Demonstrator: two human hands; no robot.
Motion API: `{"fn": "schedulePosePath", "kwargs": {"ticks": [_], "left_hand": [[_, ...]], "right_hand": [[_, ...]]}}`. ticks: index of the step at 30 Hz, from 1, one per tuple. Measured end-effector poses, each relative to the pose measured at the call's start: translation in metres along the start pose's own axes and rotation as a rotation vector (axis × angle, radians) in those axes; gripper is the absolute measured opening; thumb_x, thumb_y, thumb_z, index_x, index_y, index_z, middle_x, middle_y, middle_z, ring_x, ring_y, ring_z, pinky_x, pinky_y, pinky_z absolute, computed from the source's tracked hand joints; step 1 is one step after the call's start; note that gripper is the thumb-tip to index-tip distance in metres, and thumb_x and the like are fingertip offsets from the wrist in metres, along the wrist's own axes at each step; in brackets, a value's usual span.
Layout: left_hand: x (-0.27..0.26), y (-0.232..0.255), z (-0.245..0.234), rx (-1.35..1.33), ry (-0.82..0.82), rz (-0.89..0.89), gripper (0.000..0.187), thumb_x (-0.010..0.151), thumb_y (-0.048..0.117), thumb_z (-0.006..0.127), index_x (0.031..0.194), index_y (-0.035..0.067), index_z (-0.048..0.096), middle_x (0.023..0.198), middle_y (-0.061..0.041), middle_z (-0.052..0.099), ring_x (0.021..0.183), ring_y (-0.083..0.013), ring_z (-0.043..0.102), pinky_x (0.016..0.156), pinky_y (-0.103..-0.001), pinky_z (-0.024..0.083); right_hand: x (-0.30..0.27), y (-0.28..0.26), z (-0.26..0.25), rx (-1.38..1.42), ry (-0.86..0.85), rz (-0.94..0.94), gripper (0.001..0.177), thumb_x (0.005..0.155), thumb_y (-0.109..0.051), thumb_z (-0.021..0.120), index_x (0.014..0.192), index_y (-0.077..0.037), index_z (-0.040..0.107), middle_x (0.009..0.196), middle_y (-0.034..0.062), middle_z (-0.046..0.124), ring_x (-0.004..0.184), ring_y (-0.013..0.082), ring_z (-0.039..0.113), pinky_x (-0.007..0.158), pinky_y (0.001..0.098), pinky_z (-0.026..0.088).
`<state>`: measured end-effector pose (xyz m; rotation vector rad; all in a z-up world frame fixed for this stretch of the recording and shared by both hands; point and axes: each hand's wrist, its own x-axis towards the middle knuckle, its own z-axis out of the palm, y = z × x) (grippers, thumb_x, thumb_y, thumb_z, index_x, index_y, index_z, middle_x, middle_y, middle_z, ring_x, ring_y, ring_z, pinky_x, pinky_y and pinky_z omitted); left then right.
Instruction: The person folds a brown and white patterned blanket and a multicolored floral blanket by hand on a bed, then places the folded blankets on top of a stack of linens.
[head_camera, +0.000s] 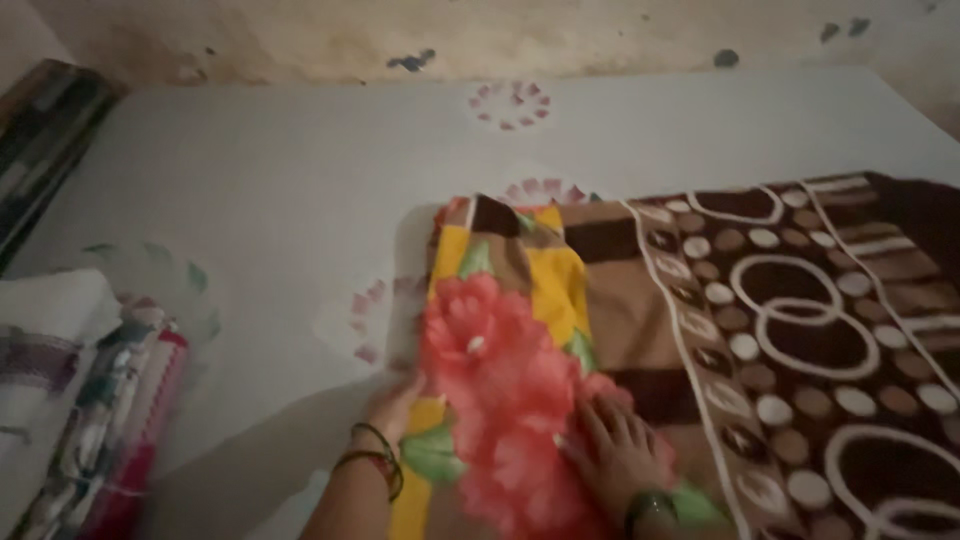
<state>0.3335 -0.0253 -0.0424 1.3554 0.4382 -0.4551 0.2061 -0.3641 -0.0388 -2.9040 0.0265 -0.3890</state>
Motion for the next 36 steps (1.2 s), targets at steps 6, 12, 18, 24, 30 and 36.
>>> {"fn": "schedulePosePath", "kwargs": {"ticks": [6, 12, 18, 24, 30, 36], "left_hand": [[0.038, -0.037, -0.035, 0.235, 0.281, 0.333, 0.045, 0.082, 0.037, 0.08, 0.102, -0.001, 0.07, 0.094, -0.009, 0.071, 0.088, -0.0209, 0.065, 0.081, -0.036, 0.054], [0.046, -0.016, -0.041, 0.331, 0.27, 0.238, 0.053, 0.088, 0.05, 0.069, 0.117, 0.005, 0.067, 0.11, -0.01, 0.073, 0.105, -0.0225, 0.067, 0.094, -0.036, 0.051], [0.117, 0.114, 0.03, 0.802, 0.31, 0.331, 0.044, 0.097, 0.04, 0.06, 0.132, 0.014, 0.062, 0.133, -0.013, 0.066, 0.118, -0.0341, 0.063, 0.101, -0.042, 0.05], [0.164, 0.198, 0.09, 0.671, 0.307, 0.667, 0.031, 0.092, 0.018, 0.069, 0.123, 0.015, 0.069, 0.126, -0.015, 0.067, 0.112, -0.0348, 0.065, 0.096, -0.04, 0.055], [0.175, 0.211, 0.096, 0.883, 0.12, 0.839, 0.027, 0.091, 0.02, 0.066, 0.117, 0.018, 0.072, 0.121, -0.011, 0.07, 0.111, -0.0357, 0.064, 0.094, -0.044, 0.051], [0.156, 0.22, 0.085, 0.747, 0.398, 0.869, 0.021, 0.098, 0.025, 0.061, 0.109, 0.011, 0.072, 0.113, -0.012, 0.072, 0.104, -0.0348, 0.066, 0.09, -0.044, 0.054]], "right_hand": [[0.006, 0.018, 0.019, -0.263, -0.252, 0.189, 0.079, 0.076, -0.07, 0.06, 0.15, -0.044, 0.052, 0.149, 0.0016, 0.053, 0.122, 0.0333, 0.057, 0.105, 0.0529, 0.046], [0.126, 0.014, -0.019, 0.178, -0.307, 0.239, 0.026, 0.099, -0.039, 0.061, 0.113, -0.018, 0.067, 0.106, 0.0119, 0.075, 0.104, 0.0344, 0.071, 0.091, 0.0481, 0.057], [0.303, -0.071, -0.027, 0.443, 0.132, -0.417, 0.02, 0.093, -0.014, 0.058, 0.109, -0.006, 0.065, 0.111, 0.0168, 0.066, 0.105, 0.0395, 0.062, 0.089, 0.047, 0.052], [0.436, -0.118, 0.033, -0.302, -0.083, -0.615, 0.031, 0.078, -0.019, 0.063, 0.108, -0.014, 0.071, 0.131, 0.0127, 0.064, 0.11, 0.0356, 0.062, 0.091, 0.0452, 0.051], [0.406, -0.072, 0.028, 0.147, -0.423, -0.01, 0.036, 0.092, -0.036, 0.064, 0.123, -0.018, 0.065, 0.118, 0.0138, 0.069, 0.108, 0.0336, 0.066, 0.093, 0.0441, 0.053], [0.406, -0.1, -0.005, 0.186, -0.046, -0.198, 0.022, 0.089, -0.027, 0.064, 0.107, -0.017, 0.074, 0.108, 0.0159, 0.071, 0.101, 0.0366, 0.067, 0.087, 0.0458, 0.054]]}}
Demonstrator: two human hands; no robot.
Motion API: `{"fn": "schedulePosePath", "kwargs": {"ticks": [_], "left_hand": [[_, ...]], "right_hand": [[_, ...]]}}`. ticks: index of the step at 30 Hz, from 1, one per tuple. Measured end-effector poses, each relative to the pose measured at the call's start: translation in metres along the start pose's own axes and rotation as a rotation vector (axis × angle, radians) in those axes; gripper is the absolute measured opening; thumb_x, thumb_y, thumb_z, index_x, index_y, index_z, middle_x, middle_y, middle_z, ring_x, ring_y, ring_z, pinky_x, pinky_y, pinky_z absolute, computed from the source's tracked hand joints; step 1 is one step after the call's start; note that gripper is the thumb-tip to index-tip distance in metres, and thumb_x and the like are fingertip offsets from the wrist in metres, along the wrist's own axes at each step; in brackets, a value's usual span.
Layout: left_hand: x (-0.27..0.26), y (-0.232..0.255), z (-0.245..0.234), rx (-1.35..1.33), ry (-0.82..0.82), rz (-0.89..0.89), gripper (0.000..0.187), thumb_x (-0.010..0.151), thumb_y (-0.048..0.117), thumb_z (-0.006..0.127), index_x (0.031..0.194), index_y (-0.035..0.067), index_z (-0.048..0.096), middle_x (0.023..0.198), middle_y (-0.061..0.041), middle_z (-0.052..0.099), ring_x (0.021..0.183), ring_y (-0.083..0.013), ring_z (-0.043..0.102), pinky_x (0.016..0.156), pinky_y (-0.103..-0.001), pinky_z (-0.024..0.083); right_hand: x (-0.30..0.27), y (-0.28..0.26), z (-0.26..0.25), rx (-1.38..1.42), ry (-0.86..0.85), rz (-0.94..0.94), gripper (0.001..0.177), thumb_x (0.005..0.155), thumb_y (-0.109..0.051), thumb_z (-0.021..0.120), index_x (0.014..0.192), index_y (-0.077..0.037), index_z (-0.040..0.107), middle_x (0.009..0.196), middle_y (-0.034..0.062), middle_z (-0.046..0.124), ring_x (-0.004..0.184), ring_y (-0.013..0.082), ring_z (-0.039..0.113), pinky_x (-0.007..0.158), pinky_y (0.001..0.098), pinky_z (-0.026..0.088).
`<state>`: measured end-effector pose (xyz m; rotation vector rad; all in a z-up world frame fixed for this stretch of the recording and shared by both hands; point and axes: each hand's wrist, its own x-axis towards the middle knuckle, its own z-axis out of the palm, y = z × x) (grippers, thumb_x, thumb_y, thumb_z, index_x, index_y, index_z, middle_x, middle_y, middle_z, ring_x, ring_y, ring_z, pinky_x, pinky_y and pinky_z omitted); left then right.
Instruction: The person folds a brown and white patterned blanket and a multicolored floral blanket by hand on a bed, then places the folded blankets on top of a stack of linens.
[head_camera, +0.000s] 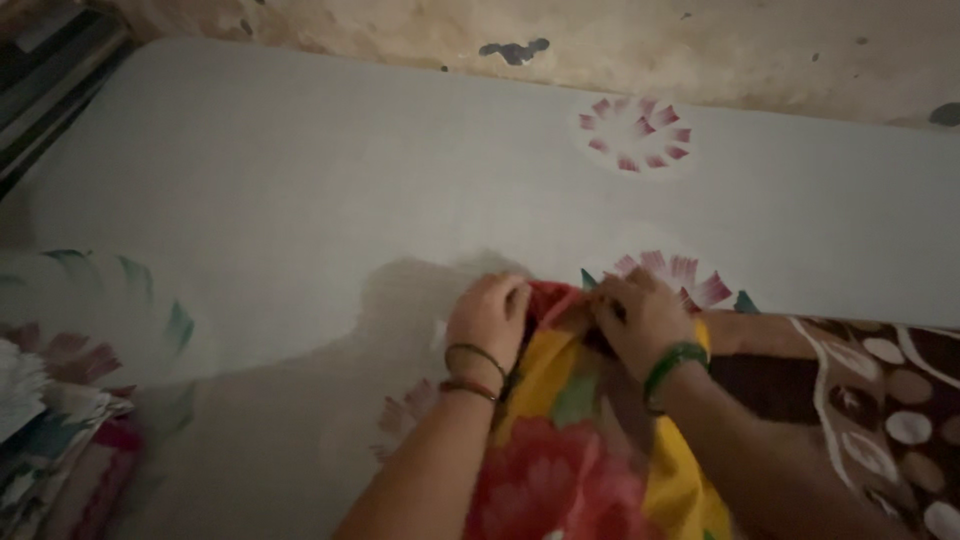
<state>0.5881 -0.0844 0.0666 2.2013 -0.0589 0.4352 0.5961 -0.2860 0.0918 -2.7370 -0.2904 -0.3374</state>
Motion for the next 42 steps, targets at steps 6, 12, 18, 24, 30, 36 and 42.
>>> {"fn": "schedulePosePath", "kwargs": {"ticks": [6, 12, 18, 24, 30, 36, 42], "left_hand": [[-0.009, -0.031, -0.013, -0.135, 0.02, -0.457, 0.029, 0.104, 0.03, 0.051, 0.116, 0.009, 0.067, 0.106, -0.011, 0.074, 0.097, -0.0298, 0.071, 0.088, -0.041, 0.055], [-0.015, -0.044, 0.011, -1.354, -0.179, -1.06, 0.068, 0.1, 0.062, 0.032, 0.143, 0.015, 0.056, 0.142, -0.009, 0.061, 0.129, -0.029, 0.057, 0.106, -0.041, 0.047], [-0.024, -0.032, 0.0, -1.386, -0.231, -0.947, 0.087, 0.093, 0.076, 0.028, 0.15, 0.013, 0.049, 0.148, -0.012, 0.057, 0.135, -0.0306, 0.054, 0.111, -0.045, 0.045], [-0.026, -0.03, -0.003, -1.602, -0.375, -0.587, 0.085, 0.097, 0.072, 0.032, 0.153, 0.01, 0.045, 0.153, -0.011, 0.052, 0.14, -0.0288, 0.049, 0.114, -0.043, 0.042], [-0.027, -0.058, 0.022, -1.326, -0.124, -0.422, 0.068, 0.102, 0.055, 0.044, 0.147, 0.005, 0.05, 0.132, -0.02, 0.067, 0.117, -0.0394, 0.069, 0.1, -0.048, 0.055], [-0.043, -0.02, 0.009, -0.096, -0.495, -0.511, 0.05, 0.092, 0.04, 0.069, 0.127, 0.005, 0.064, 0.122, -0.018, 0.069, 0.111, -0.0335, 0.068, 0.098, -0.043, 0.053], [-0.042, -0.003, -0.025, 0.06, -0.263, -0.489, 0.033, 0.098, 0.036, 0.06, 0.117, 0.01, 0.068, 0.113, -0.017, 0.07, 0.102, -0.0388, 0.067, 0.088, -0.049, 0.053]], "right_hand": [[0.042, -0.082, -0.016, 0.135, -0.077, 0.05, 0.018, 0.095, -0.023, 0.059, 0.108, -0.016, 0.07, 0.098, 0.0128, 0.073, 0.093, 0.0366, 0.069, 0.082, 0.047, 0.054], [0.026, -0.112, 0.028, 0.301, -0.077, -0.248, 0.014, 0.096, -0.015, 0.057, 0.103, -0.008, 0.067, 0.104, 0.0134, 0.072, 0.101, 0.0367, 0.066, 0.087, 0.0455, 0.052], [0.018, -0.092, 0.037, 0.422, -0.329, -0.245, 0.043, 0.098, -0.014, 0.051, 0.141, -0.008, 0.048, 0.117, 0.0155, 0.068, 0.11, 0.0349, 0.064, 0.092, 0.043, 0.051], [0.018, -0.08, 0.007, 0.282, -0.023, 0.082, 0.033, 0.101, -0.026, 0.058, 0.133, -0.016, 0.061, 0.126, 0.0139, 0.067, 0.11, 0.0322, 0.069, 0.095, 0.0395, 0.057], [0.025, -0.054, 0.008, 0.191, -0.244, 0.033, 0.054, 0.079, -0.014, 0.069, 0.132, -0.019, 0.062, 0.131, 0.0111, 0.065, 0.119, 0.0314, 0.064, 0.103, 0.0403, 0.053], [0.01, -0.028, -0.018, 0.102, -0.383, 0.407, 0.06, 0.085, -0.018, 0.073, 0.141, -0.023, 0.051, 0.136, 0.0077, 0.06, 0.124, 0.0295, 0.061, 0.104, 0.046, 0.053], [0.016, -0.067, -0.04, -0.521, -0.159, -0.212, 0.053, 0.075, -0.035, 0.073, 0.127, -0.033, 0.066, 0.14, 0.0027, 0.054, 0.131, 0.0311, 0.045, 0.105, 0.055, 0.038]]}}
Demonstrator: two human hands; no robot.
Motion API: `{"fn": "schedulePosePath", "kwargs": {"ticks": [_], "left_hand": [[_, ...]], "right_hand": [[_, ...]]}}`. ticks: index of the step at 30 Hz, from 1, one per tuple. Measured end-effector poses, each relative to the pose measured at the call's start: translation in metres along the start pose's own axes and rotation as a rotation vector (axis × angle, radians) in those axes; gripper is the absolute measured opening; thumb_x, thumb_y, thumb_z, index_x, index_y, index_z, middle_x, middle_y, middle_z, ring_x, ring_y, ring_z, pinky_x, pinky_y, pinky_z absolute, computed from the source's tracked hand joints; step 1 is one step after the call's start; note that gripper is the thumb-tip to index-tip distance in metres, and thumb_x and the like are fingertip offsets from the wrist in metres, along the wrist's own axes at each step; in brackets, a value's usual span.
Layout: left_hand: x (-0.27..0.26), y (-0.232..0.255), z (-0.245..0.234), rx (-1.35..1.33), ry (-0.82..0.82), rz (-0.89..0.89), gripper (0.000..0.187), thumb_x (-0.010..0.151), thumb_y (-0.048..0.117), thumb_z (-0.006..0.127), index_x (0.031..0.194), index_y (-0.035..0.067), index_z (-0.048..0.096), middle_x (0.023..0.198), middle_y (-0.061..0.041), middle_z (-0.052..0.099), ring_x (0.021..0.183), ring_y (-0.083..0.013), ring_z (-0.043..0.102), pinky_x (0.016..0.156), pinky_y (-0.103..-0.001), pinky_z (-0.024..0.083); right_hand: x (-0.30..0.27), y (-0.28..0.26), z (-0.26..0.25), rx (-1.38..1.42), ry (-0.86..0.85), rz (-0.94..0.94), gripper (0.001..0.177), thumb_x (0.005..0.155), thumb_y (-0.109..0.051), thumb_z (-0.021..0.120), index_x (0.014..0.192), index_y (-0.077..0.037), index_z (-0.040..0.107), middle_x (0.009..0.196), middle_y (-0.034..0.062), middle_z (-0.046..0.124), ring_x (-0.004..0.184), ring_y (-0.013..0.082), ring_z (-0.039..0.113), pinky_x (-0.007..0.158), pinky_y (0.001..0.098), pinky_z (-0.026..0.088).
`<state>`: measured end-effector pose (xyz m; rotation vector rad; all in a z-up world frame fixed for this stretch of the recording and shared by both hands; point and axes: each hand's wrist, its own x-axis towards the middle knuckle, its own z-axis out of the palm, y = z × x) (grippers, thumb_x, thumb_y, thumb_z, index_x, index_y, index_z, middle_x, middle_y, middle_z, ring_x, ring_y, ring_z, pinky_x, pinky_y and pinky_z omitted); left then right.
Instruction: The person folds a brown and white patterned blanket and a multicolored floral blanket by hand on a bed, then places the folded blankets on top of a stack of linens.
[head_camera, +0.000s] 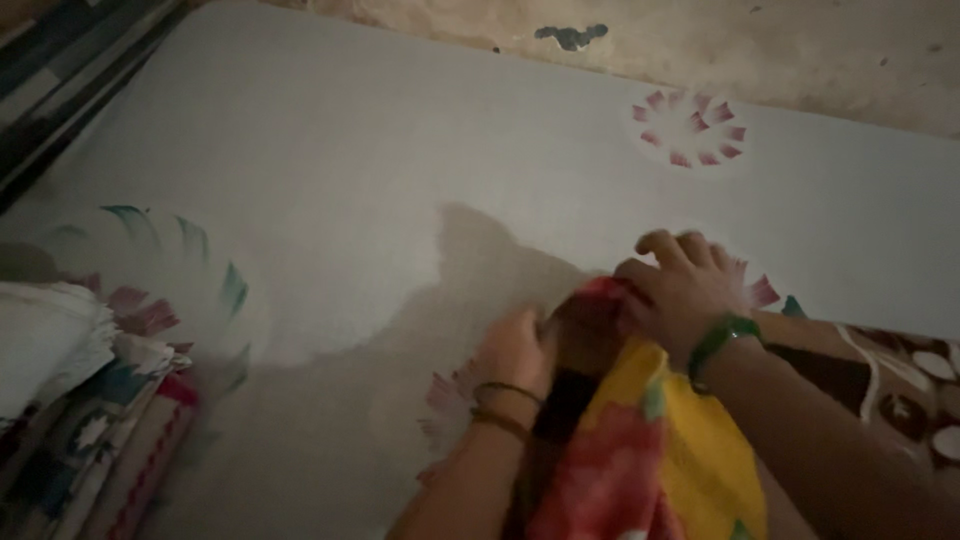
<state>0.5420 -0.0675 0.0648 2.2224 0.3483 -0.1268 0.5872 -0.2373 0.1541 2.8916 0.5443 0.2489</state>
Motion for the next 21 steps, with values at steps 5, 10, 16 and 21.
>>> {"fn": "schedulePosePath", "kwargs": {"ticks": [5, 10, 16, 21], "left_hand": [[0.009, -0.019, -0.019, -0.091, 0.185, 0.091, 0.024, 0.096, 0.024, 0.061, 0.108, 0.003, 0.062, 0.105, -0.022, 0.071, 0.097, -0.0434, 0.066, 0.082, -0.051, 0.053], [0.012, -0.028, -0.027, -0.056, 0.18, 0.026, 0.022, 0.097, 0.022, 0.062, 0.107, 0.003, 0.065, 0.105, -0.023, 0.072, 0.098, -0.0432, 0.068, 0.085, -0.049, 0.053], [-0.041, -0.048, -0.039, -0.156, -0.021, -0.132, 0.04, 0.095, 0.043, 0.069, 0.108, 0.005, 0.071, 0.108, -0.017, 0.072, 0.101, -0.0371, 0.069, 0.089, -0.045, 0.054], [-0.117, -0.064, -0.049, -0.12, -0.135, -0.052, 0.027, 0.084, 0.025, 0.074, 0.104, 0.007, 0.072, 0.106, -0.015, 0.071, 0.098, -0.0356, 0.068, 0.087, -0.044, 0.054]], "right_hand": [[0.048, -0.024, 0.006, 0.233, -0.061, 0.125, 0.022, 0.103, -0.033, 0.057, 0.119, -0.022, 0.067, 0.125, 0.0075, 0.06, 0.105, 0.0348, 0.065, 0.09, 0.0481, 0.055], [0.094, -0.046, 0.067, 0.596, 0.0, 0.116, 0.019, 0.094, -0.016, 0.064, 0.111, -0.014, 0.07, 0.12, 0.0139, 0.061, 0.104, 0.0353, 0.067, 0.091, 0.0445, 0.057], [0.047, -0.067, 0.087, 0.626, 0.005, -0.099, 0.038, 0.085, -0.008, 0.067, 0.123, -0.009, 0.064, 0.122, 0.0177, 0.059, 0.107, 0.0385, 0.064, 0.093, 0.0454, 0.054], [-0.002, -0.093, 0.062, 0.059, -0.231, -0.5, 0.021, 0.099, -0.014, 0.062, 0.117, -0.022, 0.068, 0.127, 0.0046, 0.063, 0.124, 0.0272, 0.066, 0.106, 0.0405, 0.055]]}}
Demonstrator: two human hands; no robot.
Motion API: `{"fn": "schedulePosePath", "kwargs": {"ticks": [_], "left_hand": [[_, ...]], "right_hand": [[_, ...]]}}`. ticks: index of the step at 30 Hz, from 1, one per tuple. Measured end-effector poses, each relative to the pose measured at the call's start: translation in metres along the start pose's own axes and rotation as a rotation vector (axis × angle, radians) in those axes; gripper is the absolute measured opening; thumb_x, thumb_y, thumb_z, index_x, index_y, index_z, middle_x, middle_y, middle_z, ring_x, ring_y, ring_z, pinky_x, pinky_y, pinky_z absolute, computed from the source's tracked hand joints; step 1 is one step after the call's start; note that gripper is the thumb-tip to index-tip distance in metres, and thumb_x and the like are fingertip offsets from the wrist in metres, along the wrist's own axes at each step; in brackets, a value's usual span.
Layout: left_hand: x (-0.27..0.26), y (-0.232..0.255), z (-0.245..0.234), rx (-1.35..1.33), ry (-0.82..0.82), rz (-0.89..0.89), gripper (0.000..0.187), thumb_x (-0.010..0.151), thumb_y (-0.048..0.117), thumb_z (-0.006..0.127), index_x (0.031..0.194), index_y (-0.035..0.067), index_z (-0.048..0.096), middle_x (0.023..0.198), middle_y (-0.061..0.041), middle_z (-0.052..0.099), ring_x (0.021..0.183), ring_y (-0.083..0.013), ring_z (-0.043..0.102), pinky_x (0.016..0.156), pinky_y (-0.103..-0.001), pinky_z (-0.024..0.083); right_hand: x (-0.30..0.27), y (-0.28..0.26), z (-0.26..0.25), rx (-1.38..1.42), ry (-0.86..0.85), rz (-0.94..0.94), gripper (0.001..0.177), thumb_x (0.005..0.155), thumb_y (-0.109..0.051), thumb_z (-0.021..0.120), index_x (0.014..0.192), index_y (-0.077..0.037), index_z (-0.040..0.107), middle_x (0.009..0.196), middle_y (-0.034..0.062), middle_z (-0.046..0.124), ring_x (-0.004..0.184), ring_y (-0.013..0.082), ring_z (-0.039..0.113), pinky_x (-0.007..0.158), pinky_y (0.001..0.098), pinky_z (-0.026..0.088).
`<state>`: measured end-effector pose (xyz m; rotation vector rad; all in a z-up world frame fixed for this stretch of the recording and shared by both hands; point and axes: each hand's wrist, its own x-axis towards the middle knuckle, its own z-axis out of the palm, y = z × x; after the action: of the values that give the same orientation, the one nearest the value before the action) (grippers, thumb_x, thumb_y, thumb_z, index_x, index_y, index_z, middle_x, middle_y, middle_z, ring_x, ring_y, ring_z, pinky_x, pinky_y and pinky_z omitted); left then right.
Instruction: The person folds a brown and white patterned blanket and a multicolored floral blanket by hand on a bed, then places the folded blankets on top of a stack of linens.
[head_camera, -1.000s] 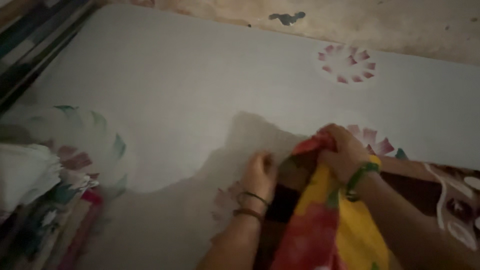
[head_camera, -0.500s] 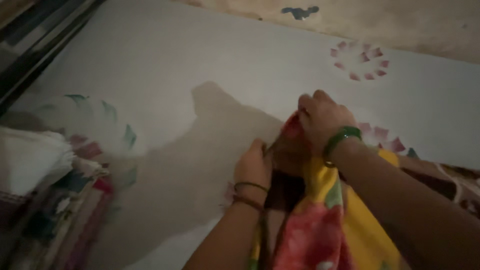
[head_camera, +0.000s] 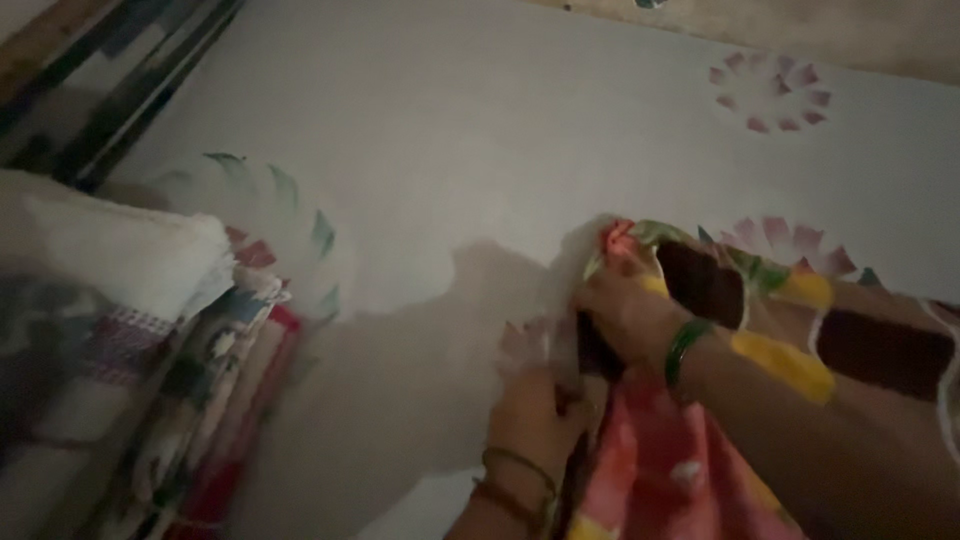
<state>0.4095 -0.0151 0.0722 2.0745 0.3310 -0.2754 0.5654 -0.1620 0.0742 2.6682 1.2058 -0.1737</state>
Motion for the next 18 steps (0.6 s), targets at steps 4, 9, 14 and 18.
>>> {"fn": "schedulePosePath", "kwargs": {"ticks": [4, 9, 14, 18], "left_hand": [[-0.028, -0.013, 0.008, 0.138, 0.07, 0.145, 0.025, 0.09, 0.026, 0.071, 0.108, 0.008, 0.072, 0.107, -0.018, 0.069, 0.097, -0.0397, 0.065, 0.086, -0.048, 0.053], [-0.027, -0.038, 0.011, 0.15, 0.26, 0.08, 0.026, 0.099, 0.029, 0.058, 0.101, 0.009, 0.074, 0.108, -0.015, 0.07, 0.098, -0.04, 0.065, 0.085, -0.049, 0.052], [-0.045, -0.061, -0.016, 0.425, 0.242, 0.096, 0.027, 0.095, 0.033, 0.062, 0.107, 0.011, 0.07, 0.105, -0.015, 0.068, 0.097, -0.0373, 0.064, 0.087, -0.049, 0.05], [-0.044, -0.055, -0.016, 0.416, 0.207, 0.096, 0.039, 0.088, 0.041, 0.071, 0.109, 0.009, 0.063, 0.112, -0.015, 0.063, 0.107, -0.0366, 0.06, 0.093, -0.049, 0.046]], "right_hand": [[-0.033, -0.037, -0.013, 0.145, -0.276, 0.116, 0.062, 0.088, -0.003, 0.062, 0.144, -0.025, 0.048, 0.161, 0.008, 0.03, 0.128, 0.0313, 0.056, 0.102, 0.0433, 0.051], [-0.036, -0.046, -0.015, 0.189, -0.044, 0.139, 0.073, 0.081, 0.002, 0.063, 0.146, -0.029, 0.05, 0.16, 0.0067, 0.036, 0.128, 0.0318, 0.055, 0.099, 0.0429, 0.051], [-0.024, -0.055, 0.022, 0.405, 0.033, 0.113, 0.056, 0.083, -0.003, 0.066, 0.133, -0.026, 0.061, 0.134, 0.0084, 0.054, 0.113, 0.0339, 0.062, 0.092, 0.0451, 0.053], [-0.011, -0.043, 0.051, 0.473, 0.148, 0.143, 0.029, 0.086, -0.008, 0.065, 0.112, -0.022, 0.067, 0.125, 0.0061, 0.061, 0.113, 0.0305, 0.065, 0.088, 0.0413, 0.056]]}}
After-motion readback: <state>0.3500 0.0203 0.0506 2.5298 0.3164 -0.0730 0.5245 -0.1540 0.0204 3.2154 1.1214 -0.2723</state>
